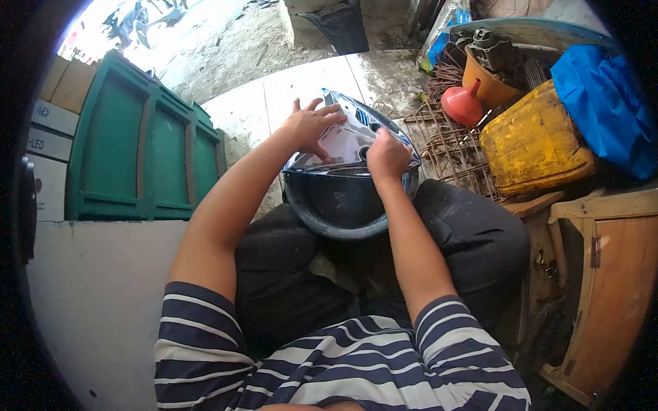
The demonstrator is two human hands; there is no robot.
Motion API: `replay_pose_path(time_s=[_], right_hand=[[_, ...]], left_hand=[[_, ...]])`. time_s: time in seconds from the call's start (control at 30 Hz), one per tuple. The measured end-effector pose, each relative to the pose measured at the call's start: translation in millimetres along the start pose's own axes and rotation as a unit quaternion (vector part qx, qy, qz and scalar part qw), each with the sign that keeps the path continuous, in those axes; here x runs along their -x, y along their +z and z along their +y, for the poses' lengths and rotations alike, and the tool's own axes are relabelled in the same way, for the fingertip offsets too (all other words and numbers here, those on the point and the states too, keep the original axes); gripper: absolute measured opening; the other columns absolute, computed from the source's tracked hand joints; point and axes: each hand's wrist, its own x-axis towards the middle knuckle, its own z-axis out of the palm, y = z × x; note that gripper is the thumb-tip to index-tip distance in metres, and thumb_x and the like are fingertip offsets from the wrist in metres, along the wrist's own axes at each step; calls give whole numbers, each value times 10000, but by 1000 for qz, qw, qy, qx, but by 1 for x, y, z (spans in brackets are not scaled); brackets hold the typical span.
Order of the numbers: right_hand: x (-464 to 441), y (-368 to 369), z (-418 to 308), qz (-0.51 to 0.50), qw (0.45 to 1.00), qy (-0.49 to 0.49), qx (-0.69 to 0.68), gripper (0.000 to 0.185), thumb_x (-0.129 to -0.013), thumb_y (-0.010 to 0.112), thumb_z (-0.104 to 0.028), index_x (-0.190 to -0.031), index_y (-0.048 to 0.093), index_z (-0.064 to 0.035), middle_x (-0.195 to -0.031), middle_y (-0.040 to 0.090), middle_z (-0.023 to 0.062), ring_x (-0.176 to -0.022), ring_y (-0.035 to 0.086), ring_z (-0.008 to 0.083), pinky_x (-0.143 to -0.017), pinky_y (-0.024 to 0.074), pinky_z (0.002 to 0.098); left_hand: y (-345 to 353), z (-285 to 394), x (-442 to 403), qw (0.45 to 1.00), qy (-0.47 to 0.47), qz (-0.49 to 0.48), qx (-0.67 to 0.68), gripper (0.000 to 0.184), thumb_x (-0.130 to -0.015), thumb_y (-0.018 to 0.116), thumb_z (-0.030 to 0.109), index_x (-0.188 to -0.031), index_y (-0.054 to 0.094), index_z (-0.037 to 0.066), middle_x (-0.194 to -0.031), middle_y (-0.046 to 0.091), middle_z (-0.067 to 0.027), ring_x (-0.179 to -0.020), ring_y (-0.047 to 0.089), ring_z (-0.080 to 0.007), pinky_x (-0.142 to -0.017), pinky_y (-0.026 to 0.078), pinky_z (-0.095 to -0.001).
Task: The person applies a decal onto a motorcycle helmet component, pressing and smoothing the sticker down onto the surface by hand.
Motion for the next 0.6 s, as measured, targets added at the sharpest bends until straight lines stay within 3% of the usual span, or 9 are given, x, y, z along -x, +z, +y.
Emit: replay_pose_path(time_s=[0.07, 0.13, 0.23, 0.33, 0.47, 0.6], right_hand=[[-17, -5, -11, -66, 997, -34, 5, 189, -953, 578, -187, -1028, 742, -131, -867, 763, 161, -848, 741, 380, -877, 483, 553], [-19, -17, -11, -67, 996, -48, -25, 176, -953, 592, -197, -1012, 744, -132, -879, 761, 172, -861, 739, 384, -843, 499, 545], [-4, -25, 12, -55, 997, 28, -45, 171, -950, 605, -206, -1016, 748, -138, -898, 761, 177, -872, 736, 390, -810, 515, 535], [-5, -10, 6, -14, 998, -9, -67, 172, -947, 604, -202, -1009, 750, -135, -894, 760, 176, -870, 734, 393, -769, 522, 525], [-22, -9, -15, -71, 994, -63, -46, 174, -952, 600, -210, -999, 756, -150, -872, 757, 176, -876, 730, 403, -860, 480, 555], [-7, -17, 6, -53, 998, -8, -45, 184, -962, 589, -201, -1005, 751, -124, -863, 757, 180, -876, 733, 395, -870, 483, 532]], left_hand=[[2, 1, 2, 1000, 3, 0, -12, 1208, -549, 950, 596, -1595, 402, 340, -1694, 337, 35, -1571, 261, -344, -1175, 233, -771], [1, 2, 1, 1000, 1, -3, -27, 1220, -552, 927, 655, -1603, 392, 342, -1697, 330, 35, -1582, 241, -334, -1177, 224, -772], [2, 4, 1, 999, -6, -5, -32, 1232, -550, 925, 663, -1608, 382, 340, -1704, 315, 36, -1582, 241, -331, -1178, 228, -769], [3, 3, -3, 999, -4, -8, -42, 1240, -548, 925, 665, -1610, 374, 342, -1702, 316, 41, -1582, 241, -329, -1169, 226, -781], [-2, 2, -5, 1000, 1, -4, -22, 1211, -531, 962, 580, -1582, 420, 323, -1687, 345, 36, -1578, 238, -348, -1159, 220, -806], [-1, 1, -1, 1000, -1, 1, -7, 1214, -518, 967, 578, -1576, 430, 321, -1683, 351, 37, -1576, 240, -346, -1157, 219, -811]])
